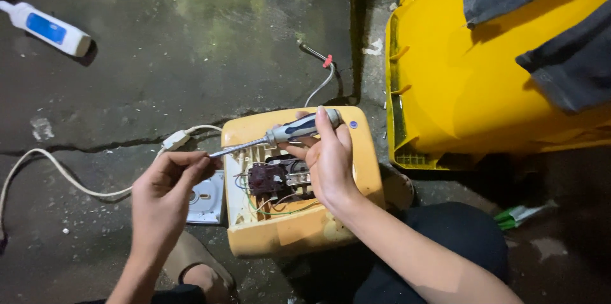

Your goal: Disassembling a small appliance by unscrewing internal components and inspecting the wiring.

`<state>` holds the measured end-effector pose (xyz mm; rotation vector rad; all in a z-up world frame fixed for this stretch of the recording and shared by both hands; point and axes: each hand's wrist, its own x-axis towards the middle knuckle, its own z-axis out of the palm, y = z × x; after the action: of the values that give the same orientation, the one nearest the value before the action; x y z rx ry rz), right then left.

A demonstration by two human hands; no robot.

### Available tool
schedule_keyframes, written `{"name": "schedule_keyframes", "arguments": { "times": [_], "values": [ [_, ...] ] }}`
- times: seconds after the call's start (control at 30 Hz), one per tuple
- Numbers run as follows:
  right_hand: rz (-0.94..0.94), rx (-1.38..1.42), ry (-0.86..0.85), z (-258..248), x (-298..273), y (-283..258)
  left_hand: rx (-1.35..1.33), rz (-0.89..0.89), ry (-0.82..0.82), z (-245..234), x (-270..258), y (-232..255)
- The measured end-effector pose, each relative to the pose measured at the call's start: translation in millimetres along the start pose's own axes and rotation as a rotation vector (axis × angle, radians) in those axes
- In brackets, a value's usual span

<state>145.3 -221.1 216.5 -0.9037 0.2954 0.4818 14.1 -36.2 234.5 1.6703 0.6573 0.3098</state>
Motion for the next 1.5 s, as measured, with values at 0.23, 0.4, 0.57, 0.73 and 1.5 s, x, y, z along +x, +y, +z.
{"name": "schedule_keyframes", "arguments": {
  "times": [0.23,0.4,0.57,0.73,1.5],
  "values": [
    [-0.069,-0.053,-0.13,-2.3,1.0,10.6,-0.311,-0.234,-0.018,-11.4,0.1,-6.7],
    [-0.091,-0.026,-0.053,-4.8,12.8,21.8,-0.277,-0.269,0.032,-5.6,3.8,-11.5],
    [-0.107,-0.024,-0.019,-6.4,17.7,6.1,-0.205,-0.097,-0.007,-1.4,14.6,-9.3],
    [-0.019,-0.018,-0.014,-20.9,28.6,8.3,-0.02,0.248,-0.036,-6.7,15.1,-9.3],
    [-0.105,-0.395,-0.003,-30.5,26.4,14.2,0.993,0.287,-0.427,10.8,35.5,-196.6]
  ]
}}
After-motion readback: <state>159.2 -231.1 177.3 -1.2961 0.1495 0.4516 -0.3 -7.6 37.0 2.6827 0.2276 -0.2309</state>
